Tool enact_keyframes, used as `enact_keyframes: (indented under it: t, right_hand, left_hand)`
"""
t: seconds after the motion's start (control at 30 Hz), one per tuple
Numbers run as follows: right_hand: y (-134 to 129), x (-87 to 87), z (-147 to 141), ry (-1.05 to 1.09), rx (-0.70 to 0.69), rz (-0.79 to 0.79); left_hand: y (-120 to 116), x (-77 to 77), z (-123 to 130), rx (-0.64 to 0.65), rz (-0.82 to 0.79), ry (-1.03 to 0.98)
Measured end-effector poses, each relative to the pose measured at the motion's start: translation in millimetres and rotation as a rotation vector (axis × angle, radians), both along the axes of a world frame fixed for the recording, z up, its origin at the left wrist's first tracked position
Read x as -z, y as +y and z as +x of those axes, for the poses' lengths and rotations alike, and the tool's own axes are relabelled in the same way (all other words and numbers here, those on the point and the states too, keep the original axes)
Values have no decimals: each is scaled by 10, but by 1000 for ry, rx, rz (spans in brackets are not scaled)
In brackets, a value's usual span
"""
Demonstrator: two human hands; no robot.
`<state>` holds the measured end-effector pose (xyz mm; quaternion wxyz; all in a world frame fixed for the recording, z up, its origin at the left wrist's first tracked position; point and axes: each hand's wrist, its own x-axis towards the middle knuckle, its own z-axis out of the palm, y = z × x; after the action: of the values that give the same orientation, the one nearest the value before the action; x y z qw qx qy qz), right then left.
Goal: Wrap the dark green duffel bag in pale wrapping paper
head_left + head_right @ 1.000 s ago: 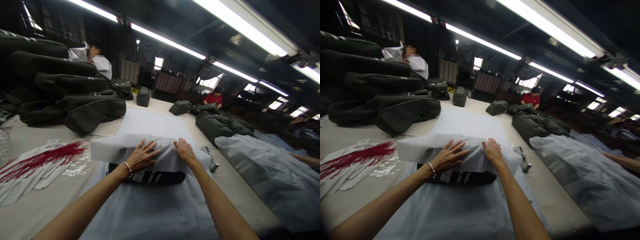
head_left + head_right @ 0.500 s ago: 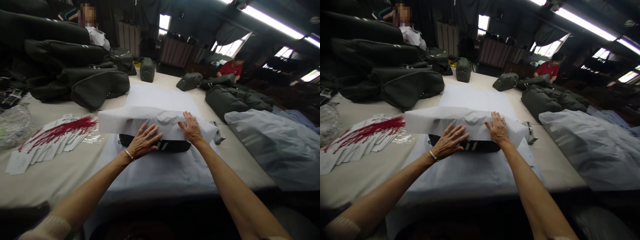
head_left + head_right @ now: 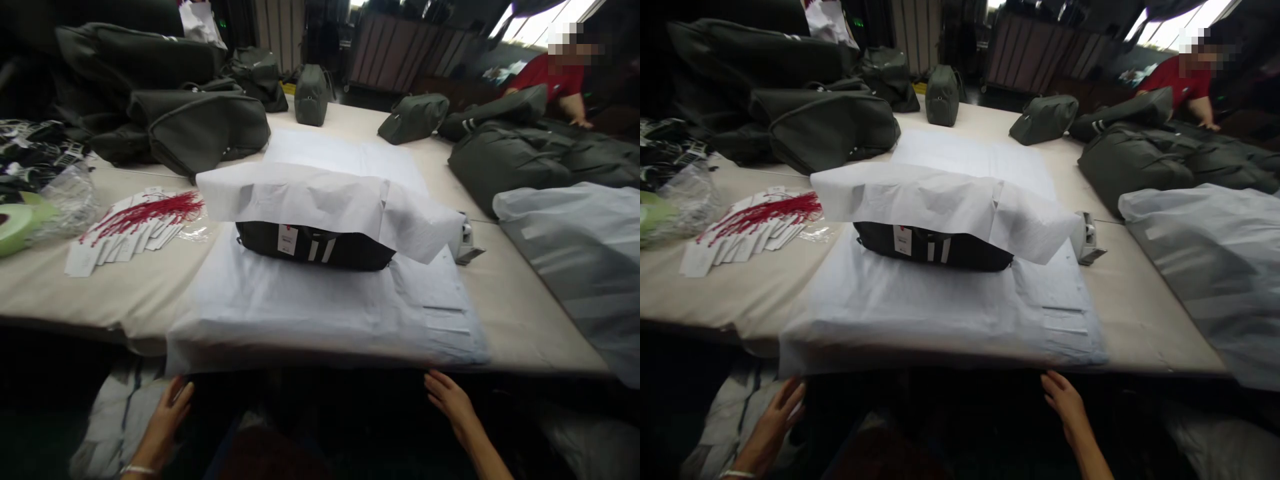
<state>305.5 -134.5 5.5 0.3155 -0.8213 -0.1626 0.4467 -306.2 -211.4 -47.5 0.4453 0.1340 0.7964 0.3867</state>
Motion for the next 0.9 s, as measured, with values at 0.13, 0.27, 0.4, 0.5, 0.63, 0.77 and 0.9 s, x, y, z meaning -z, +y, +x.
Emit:
enact_keyframes:
  t: [0.13,0.27,0.4,0.5,0.63,0.77,0.9]
  right_hand:
    - [-120,352,55,87,-42,-48]
    - [-54,547,-10,161,-114,-30]
    - [-23,600,-67,176,-153,-1]
    - [-64,540,-91,215,-201,28]
    - [-188,469,-95,327,-248,27]
    - [-310,467,-121,345,-197,-29]
    - [-411,348,-150,362,-135,-24]
  left_hand:
    - [338,55,37,-173,63,-91]
    - [478,164,13,-210,113,-139]
    - [453,232,-13,-287,172,-210]
    - [419,309,-4,-375,154,-310]
    - [318,485,178,-439,113,-480]
    - [207,649,512,-472,93,-625]
    - [211,746,782,-525,102,-698]
